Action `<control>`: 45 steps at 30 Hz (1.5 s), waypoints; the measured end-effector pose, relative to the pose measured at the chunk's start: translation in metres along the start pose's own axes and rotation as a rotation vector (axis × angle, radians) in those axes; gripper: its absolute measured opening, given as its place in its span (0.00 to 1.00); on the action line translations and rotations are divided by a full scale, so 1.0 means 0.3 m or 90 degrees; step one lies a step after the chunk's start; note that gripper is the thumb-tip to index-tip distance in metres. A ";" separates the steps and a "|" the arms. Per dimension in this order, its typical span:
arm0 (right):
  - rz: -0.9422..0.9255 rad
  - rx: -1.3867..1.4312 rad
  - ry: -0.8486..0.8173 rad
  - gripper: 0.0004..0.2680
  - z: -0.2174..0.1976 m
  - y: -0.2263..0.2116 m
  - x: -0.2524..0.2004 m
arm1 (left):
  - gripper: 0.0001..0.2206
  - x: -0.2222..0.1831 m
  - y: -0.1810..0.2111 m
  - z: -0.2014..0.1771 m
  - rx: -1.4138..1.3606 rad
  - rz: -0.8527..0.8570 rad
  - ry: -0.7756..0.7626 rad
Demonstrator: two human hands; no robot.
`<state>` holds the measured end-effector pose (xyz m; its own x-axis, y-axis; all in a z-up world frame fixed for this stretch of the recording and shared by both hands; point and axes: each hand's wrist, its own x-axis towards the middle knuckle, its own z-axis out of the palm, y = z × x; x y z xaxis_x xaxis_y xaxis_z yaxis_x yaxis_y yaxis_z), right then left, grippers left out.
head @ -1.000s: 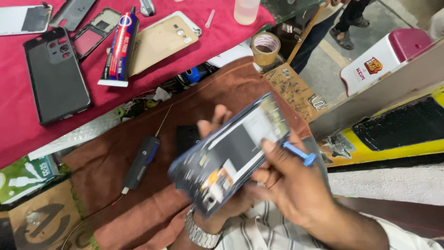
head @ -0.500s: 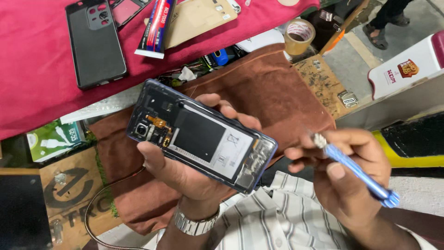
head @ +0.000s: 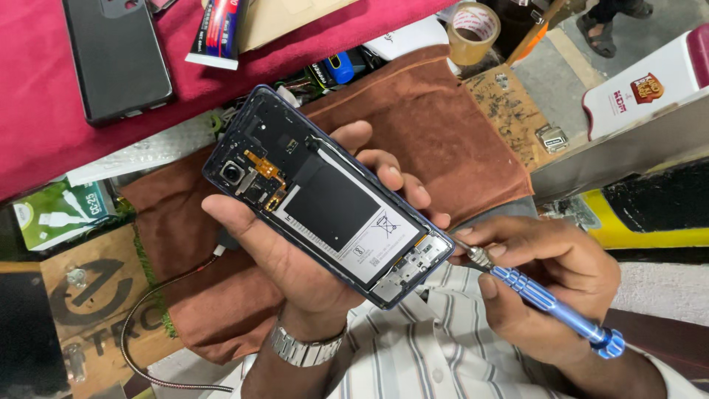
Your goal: The person disassembles a smartphone by removing screws from the internal frame using a manual screwdriver and a heat gun. They carefully manipulate the device's internal components, including the battery and camera module, while working on a brown cloth-covered surface.
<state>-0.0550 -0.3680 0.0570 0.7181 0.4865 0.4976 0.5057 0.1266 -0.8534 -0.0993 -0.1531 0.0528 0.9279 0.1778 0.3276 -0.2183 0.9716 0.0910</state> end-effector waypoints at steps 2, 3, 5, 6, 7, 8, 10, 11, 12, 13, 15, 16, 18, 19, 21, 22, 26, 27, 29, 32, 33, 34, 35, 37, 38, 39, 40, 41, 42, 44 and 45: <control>-0.007 0.022 -0.005 0.08 0.003 -0.003 0.003 | 0.55 -0.005 0.003 -0.004 0.007 0.010 0.020; -0.008 0.044 -0.006 0.08 0.007 -0.005 0.003 | 0.55 -0.007 0.004 -0.006 0.010 0.014 0.025; -0.006 0.050 -0.005 0.08 0.010 -0.010 0.007 | 0.54 -0.006 0.005 -0.013 0.016 0.019 0.019; -0.003 0.035 -0.004 0.08 0.008 -0.013 0.011 | 0.54 -0.005 0.006 -0.015 0.021 0.022 0.015; -0.005 0.032 -0.003 0.08 0.008 -0.016 0.013 | 0.54 -0.003 0.006 -0.017 0.032 0.027 0.009; -0.007 0.028 -0.002 0.07 0.007 -0.018 0.015 | 0.54 -0.002 0.004 -0.018 0.032 0.029 0.007; -0.022 0.046 -0.001 0.07 0.006 -0.024 0.018 | 0.54 0.001 0.004 -0.017 0.023 0.027 0.004; -0.027 0.034 -0.004 0.07 0.008 -0.024 0.021 | 0.54 0.002 0.007 -0.015 0.012 0.024 0.001; -0.031 0.020 -0.008 0.07 0.008 -0.023 0.024 | 0.54 0.004 0.007 -0.013 0.000 0.022 -0.002; -0.036 0.007 -0.011 0.07 0.007 -0.023 0.026 | 0.54 0.004 0.008 -0.011 -0.014 0.018 -0.008; -0.028 -0.022 -0.009 0.08 0.012 -0.022 0.027 | 0.55 0.005 0.012 -0.006 -0.016 0.019 0.001; -0.023 -0.037 -0.007 0.08 0.013 -0.023 0.026 | 0.55 0.003 0.013 -0.004 -0.003 0.022 0.016; -0.031 -0.041 -0.022 0.08 0.009 -0.023 0.028 | 0.54 0.003 0.014 -0.004 0.003 0.025 0.031; -0.034 -0.042 -0.029 0.08 0.007 -0.021 0.032 | 0.54 0.004 0.014 -0.005 -0.004 0.024 0.030; -0.032 -0.041 -0.040 0.09 0.001 -0.019 0.035 | 0.55 0.005 0.017 -0.008 -0.001 0.017 0.027; -0.028 -0.041 -0.045 0.09 -0.003 -0.020 0.032 | 0.55 0.003 0.021 -0.011 0.007 0.012 0.023; -0.030 -0.027 -0.049 0.08 -0.004 -0.011 0.018 | 0.54 -0.005 0.013 -0.021 0.050 0.019 0.029; -0.020 -0.020 -0.047 0.08 -0.006 -0.010 0.015 | 0.54 -0.007 0.012 -0.023 0.054 0.020 0.034; -0.002 -0.004 -0.042 0.08 -0.005 -0.003 0.010 | 0.54 -0.006 0.010 -0.029 0.044 0.013 0.039; 0.023 0.023 -0.037 0.08 -0.004 0.001 0.002 | 0.54 -0.007 0.005 -0.031 0.056 0.016 0.036; 0.027 0.029 -0.036 0.09 -0.004 0.001 0.000 | 0.54 -0.006 0.004 -0.032 0.062 0.018 0.033; 0.031 0.035 -0.035 0.09 -0.005 0.000 -0.002 | 0.54 -0.007 0.001 -0.032 0.066 0.020 0.029; 0.029 0.030 -0.040 0.09 -0.007 0.003 0.000 | 0.54 -0.004 0.000 -0.035 0.063 0.020 0.024; 0.030 0.021 -0.049 0.09 -0.009 0.008 0.000 | 0.54 0.000 -0.004 -0.042 0.046 0.018 0.013; 0.033 0.024 -0.049 0.08 -0.010 0.011 0.001 | 0.54 0.001 -0.005 -0.044 0.046 0.020 0.013; 0.036 0.028 -0.050 0.08 -0.009 0.013 0.002 | 0.54 0.003 -0.005 -0.045 0.047 0.021 0.014; 0.040 0.030 -0.051 0.08 -0.010 0.015 0.003 | 0.53 0.003 -0.008 -0.046 0.058 0.025 0.024; 0.038 0.019 -0.049 0.08 -0.010 0.016 0.004 | 0.53 0.003 -0.009 -0.046 0.058 0.024 0.027; 0.037 0.007 -0.047 0.08 -0.009 0.017 0.003 | 0.53 0.002 -0.009 -0.047 0.058 0.023 0.032; 0.038 -0.009 -0.040 0.09 -0.010 0.018 0.000 | 0.53 0.000 -0.011 -0.048 0.046 0.016 0.028; 0.041 -0.014 -0.035 0.09 -0.011 0.017 -0.002 | 0.53 -0.001 -0.013 -0.048 0.045 0.015 0.026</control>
<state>-0.0514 -0.3705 0.0530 0.7227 0.5398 0.4317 0.4694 0.0751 -0.8798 -0.0944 -0.1546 0.0390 0.9334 0.2078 0.2924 -0.2595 0.9539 0.1506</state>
